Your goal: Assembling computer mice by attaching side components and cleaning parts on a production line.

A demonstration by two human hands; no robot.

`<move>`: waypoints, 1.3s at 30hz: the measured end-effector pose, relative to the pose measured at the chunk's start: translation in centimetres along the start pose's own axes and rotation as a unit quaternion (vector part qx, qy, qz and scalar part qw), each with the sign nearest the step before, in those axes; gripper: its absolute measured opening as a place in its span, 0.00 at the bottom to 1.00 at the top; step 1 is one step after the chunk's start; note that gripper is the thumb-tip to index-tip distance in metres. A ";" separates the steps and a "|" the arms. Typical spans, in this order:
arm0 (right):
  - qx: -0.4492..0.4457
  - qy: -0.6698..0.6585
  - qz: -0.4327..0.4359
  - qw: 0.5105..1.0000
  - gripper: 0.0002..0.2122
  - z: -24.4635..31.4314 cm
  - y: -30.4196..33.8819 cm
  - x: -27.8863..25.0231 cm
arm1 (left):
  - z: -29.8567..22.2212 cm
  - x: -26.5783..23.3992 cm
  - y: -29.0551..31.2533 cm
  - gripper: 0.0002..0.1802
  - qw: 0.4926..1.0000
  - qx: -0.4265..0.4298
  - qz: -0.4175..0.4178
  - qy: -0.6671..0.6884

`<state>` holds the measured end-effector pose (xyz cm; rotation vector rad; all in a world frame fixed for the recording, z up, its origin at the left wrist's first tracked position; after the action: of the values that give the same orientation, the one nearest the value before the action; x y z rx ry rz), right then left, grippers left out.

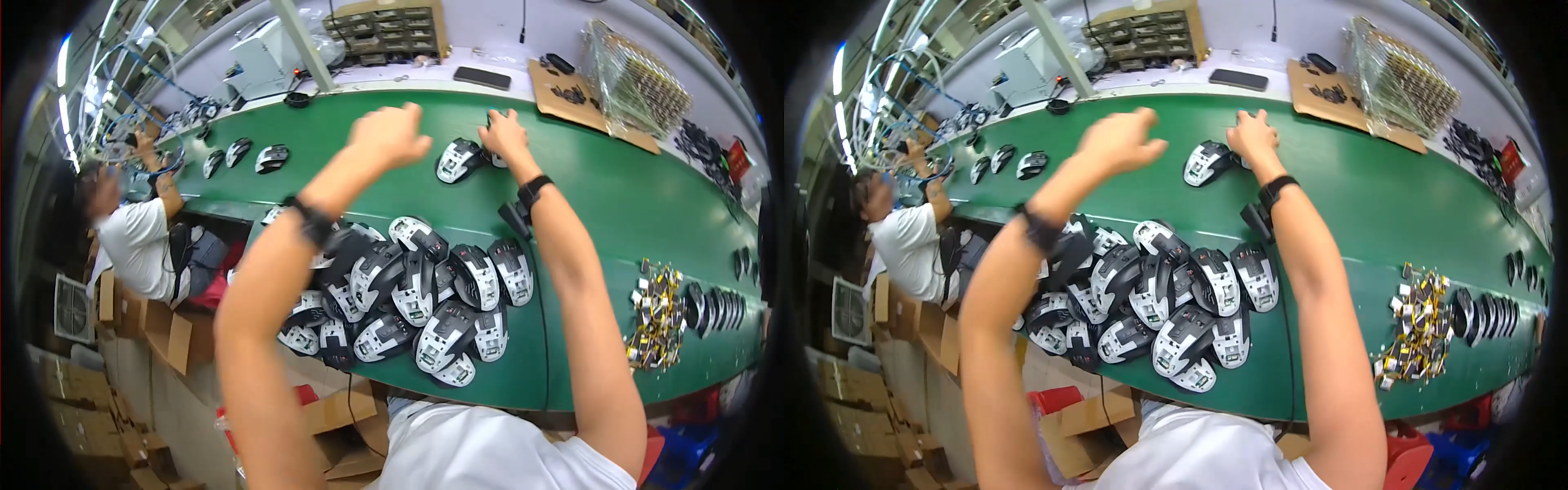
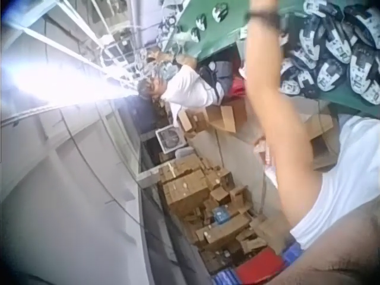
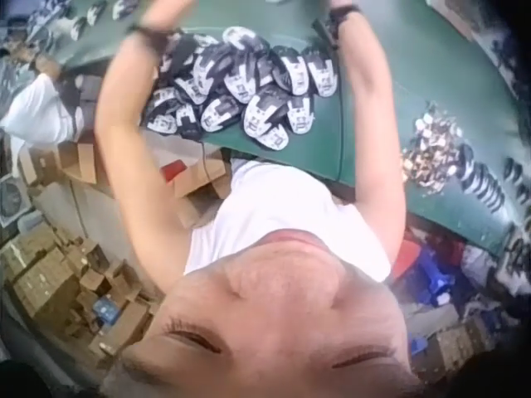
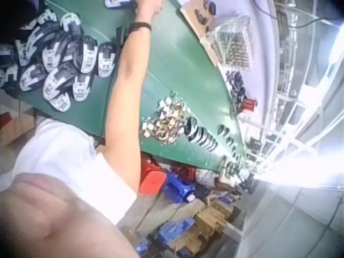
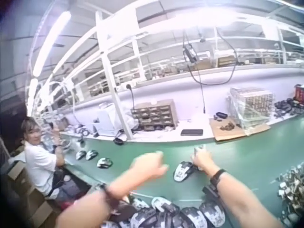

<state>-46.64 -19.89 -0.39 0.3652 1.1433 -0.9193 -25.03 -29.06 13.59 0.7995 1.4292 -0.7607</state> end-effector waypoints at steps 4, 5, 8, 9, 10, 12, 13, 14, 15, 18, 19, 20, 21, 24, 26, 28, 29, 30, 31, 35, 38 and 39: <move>-0.055 -0.036 -0.077 0.995 0.30 -1.4 1.3 -0.8 | -5.0 9.2 -6.7 0.49 0.996 -0.005 0.091 -0.002; -0.067 -0.040 -0.072 0.994 0.30 -1.1 1.7 -1.0 | -5.3 10.8 -7.6 0.52 0.993 -0.028 0.111 0.030; -0.063 0.027 -0.005 0.998 0.35 -0.3 1.4 -1.1 | -5.4 13.7 -8.7 0.50 0.995 -0.050 0.087 0.025; -0.047 0.047 0.028 0.997 0.37 -0.1 1.2 -1.7 | -6.0 13.6 -8.7 0.47 0.994 -0.047 0.094 0.020; -0.031 0.067 0.061 0.995 0.39 0.1 1.1 -2.2 | -6.6 13.2 -8.9 0.44 0.994 -0.044 0.101 0.013; 0.003 0.060 0.058 0.997 0.41 -1.5 0.2 -2.7 | -8.6 12.8 -9.6 0.36 0.983 -0.013 0.182 0.002; 0.014 0.031 0.038 0.999 0.41 -2.1 0.0 -2.6 | -9.0 12.6 -9.8 0.35 0.979 0.009 0.205 -0.022; 0.026 0.031 0.033 0.999 0.41 -2.8 -0.1 -2.1 | -8.9 12.4 -10.3 0.35 0.987 0.012 0.148 -0.062; 0.002 0.011 -0.004 1.000 0.40 -2.6 0.1 -1.6 | -7.7 12.3 -10.3 0.36 0.990 0.018 0.091 -0.102; -0.038 -0.038 -0.080 0.995 0.37 -1.6 2.0 -1.4 | 0.4 10.1 -10.9 0.49 0.981 -0.099 0.108 -0.128; -0.075 -0.059 -0.110 0.989 0.37 -3.0 1.9 -2.0 | 2.0 9.9 -12.0 0.54 0.980 -0.152 0.092 -0.093; -0.105 -0.076 -0.138 0.982 0.37 -5.2 2.2 -2.5 | 3.2 10.1 -12.9 0.54 0.980 -0.155 0.086 -0.095; -0.121 -0.080 -0.119 0.982 0.38 -5.0 3.1 -3.0 | 6.0 11.0 -12.8 0.56 0.969 -0.219 0.115 -0.012; -0.175 -0.113 -0.072 0.975 0.38 -3.7 4.9 -3.1 | 11.0 13.7 -10.5 0.61 0.935 -0.206 0.218 0.189; -0.253 -0.104 -0.088 0.958 0.37 -7.1 5.7 -3.9 | 7.3 13.6 -10.7 0.53 0.966 -0.159 0.130 0.159; -0.260 -0.143 -0.053 0.954 0.38 -6.7 7.6 -5.0 | 7.3 13.4 -9.5 0.51 0.961 -0.128 0.145 0.196; -0.262 -0.192 -0.041 0.945 0.38 -7.7 8.8 -6.0 | 6.4 12.6 -9.6 0.50 0.968 -0.160 0.104 0.163; -0.253 -0.231 -0.036 0.939 0.39 -8.8 9.4 -6.7 | 5.4 11.7 -9.9 0.48 0.974 -0.175 0.065 0.128; -0.248 -0.225 -0.037 0.942 0.39 -8.4 9.4 -6.7 | 4.9 11.4 -10.0 0.48 0.974 -0.168 0.067 0.133; -0.138 -0.414 0.079 0.896 0.39 -4.0 10.9 -6.4 | 8.9 11.4 -7.9 0.49 0.968 -0.237 0.080 0.035; -0.101 -0.447 0.066 0.886 0.38 -5.9 11.8 -7.1 | 6.6 11.4 -7.9 0.53 0.962 -0.266 0.036 -0.042; -0.082 -0.456 0.074 0.883 0.37 -7.0 12.4 -7.4 | 5.0 10.8 -7.8 0.54 0.965 -0.254 0.044 -0.051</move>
<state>-42.16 -4.54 0.96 -0.1333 0.3051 -0.7137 -28.79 -37.25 2.55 0.4154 1.4002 -0.3337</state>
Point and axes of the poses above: each hand's wrist, its own y-axis away from the middle knuckle, its own x-axis out of the palm, z = x × y, the point moved 6 cm from there along -y, towards the middle knuckle, and after that the axes turned 8 degrees about -x, right-handed, at the moved point
